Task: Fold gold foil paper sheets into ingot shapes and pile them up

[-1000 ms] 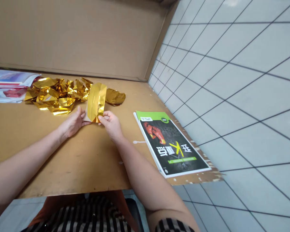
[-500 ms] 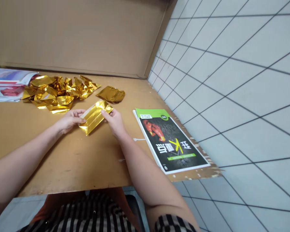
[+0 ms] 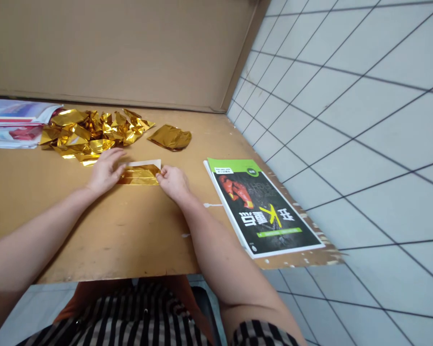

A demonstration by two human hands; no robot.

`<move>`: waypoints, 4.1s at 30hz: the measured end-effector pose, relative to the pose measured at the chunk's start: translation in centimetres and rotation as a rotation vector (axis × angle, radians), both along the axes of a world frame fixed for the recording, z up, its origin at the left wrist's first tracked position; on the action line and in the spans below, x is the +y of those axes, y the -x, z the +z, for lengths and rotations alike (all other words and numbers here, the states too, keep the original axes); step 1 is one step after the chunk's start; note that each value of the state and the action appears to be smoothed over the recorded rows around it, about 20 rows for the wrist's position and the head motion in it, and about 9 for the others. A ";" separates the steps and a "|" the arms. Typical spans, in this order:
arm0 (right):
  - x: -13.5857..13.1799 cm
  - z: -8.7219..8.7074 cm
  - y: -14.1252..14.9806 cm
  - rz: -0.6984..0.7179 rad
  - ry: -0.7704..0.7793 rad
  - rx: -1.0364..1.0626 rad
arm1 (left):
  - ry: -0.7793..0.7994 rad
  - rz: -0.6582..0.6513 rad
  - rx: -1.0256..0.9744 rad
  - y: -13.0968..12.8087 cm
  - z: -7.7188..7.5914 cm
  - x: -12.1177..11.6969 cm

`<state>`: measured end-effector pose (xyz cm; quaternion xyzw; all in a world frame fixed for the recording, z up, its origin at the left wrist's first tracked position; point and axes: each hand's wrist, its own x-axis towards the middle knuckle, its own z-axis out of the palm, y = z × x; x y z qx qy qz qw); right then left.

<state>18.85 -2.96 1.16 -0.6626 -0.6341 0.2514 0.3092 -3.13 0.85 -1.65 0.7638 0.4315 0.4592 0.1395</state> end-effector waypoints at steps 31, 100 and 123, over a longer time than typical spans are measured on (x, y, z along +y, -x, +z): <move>-1.7 -1.4 2.6 0.542 0.049 -0.424 | 0.378 -0.278 0.844 -3.3 1.2 -4.2; -1.8 -0.5 1.2 0.463 0.079 -0.587 | 0.325 -0.206 0.884 -0.7 0.9 -4.2; -1.1 -2.1 1.4 0.534 0.047 -0.510 | 0.315 -0.115 0.861 0.0 0.5 -3.7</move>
